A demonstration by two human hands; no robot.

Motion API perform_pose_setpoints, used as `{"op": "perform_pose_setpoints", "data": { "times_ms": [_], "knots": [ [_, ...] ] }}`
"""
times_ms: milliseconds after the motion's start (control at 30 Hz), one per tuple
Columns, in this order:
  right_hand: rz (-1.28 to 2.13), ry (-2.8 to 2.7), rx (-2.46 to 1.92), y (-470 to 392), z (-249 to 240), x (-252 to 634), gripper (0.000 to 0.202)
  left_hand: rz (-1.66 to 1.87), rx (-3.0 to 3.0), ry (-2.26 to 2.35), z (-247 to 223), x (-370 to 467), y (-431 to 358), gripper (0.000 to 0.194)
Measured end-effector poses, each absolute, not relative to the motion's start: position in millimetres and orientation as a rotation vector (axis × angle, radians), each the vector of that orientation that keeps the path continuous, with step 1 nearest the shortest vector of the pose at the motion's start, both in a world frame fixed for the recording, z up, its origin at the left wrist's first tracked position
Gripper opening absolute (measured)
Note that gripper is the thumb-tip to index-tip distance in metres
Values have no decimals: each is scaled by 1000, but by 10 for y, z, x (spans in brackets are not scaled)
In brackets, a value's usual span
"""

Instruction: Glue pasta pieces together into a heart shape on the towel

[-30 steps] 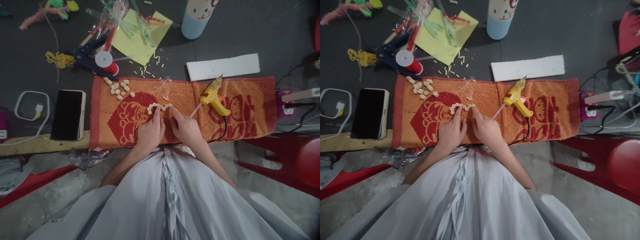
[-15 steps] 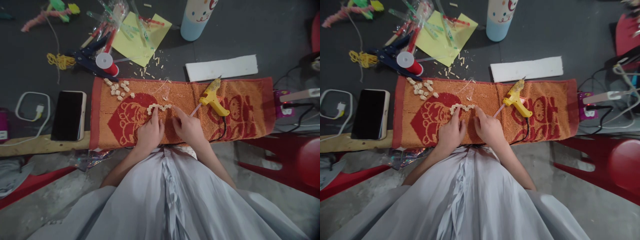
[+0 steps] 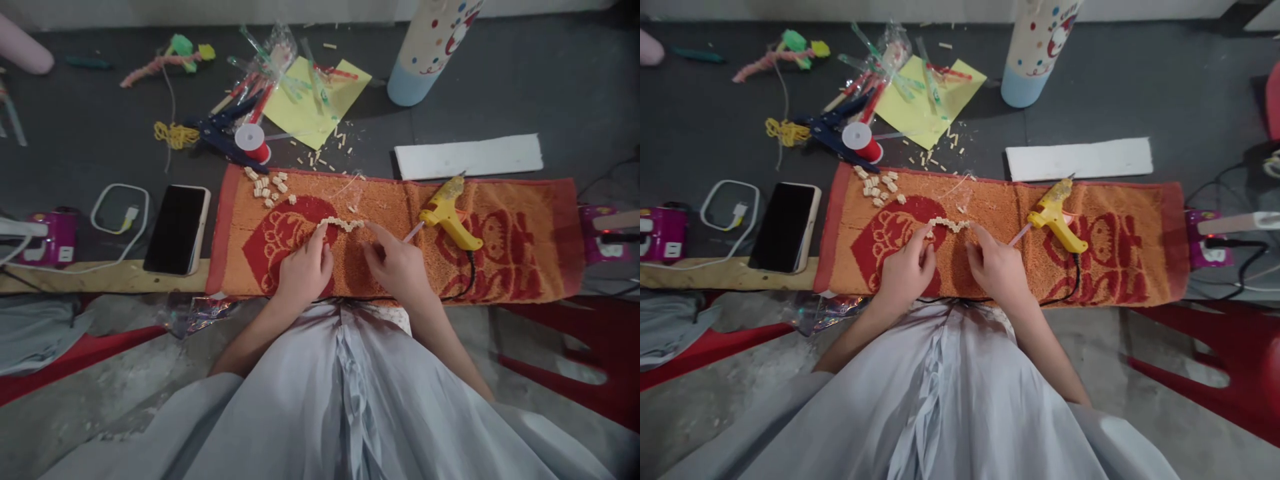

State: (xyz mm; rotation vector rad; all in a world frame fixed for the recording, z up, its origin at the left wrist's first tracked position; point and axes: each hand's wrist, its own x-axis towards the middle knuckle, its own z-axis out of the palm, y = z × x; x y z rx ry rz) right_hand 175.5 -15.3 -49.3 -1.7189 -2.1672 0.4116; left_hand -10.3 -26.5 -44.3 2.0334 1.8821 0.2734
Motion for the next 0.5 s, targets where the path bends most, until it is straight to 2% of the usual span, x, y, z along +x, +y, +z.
{"op": "perform_pose_setpoints", "data": {
  "times_ms": [233, 500],
  "knots": [
    [378, -2162, -1619, -72, -426, 1615, 38, 481, 2002, 1939, -407, -499, -161, 31],
    [278, -2179, -1495, -25, -439, 1507, 32, 508, 1943, 2128, -277, -892, 87, 27]
  ]
}}
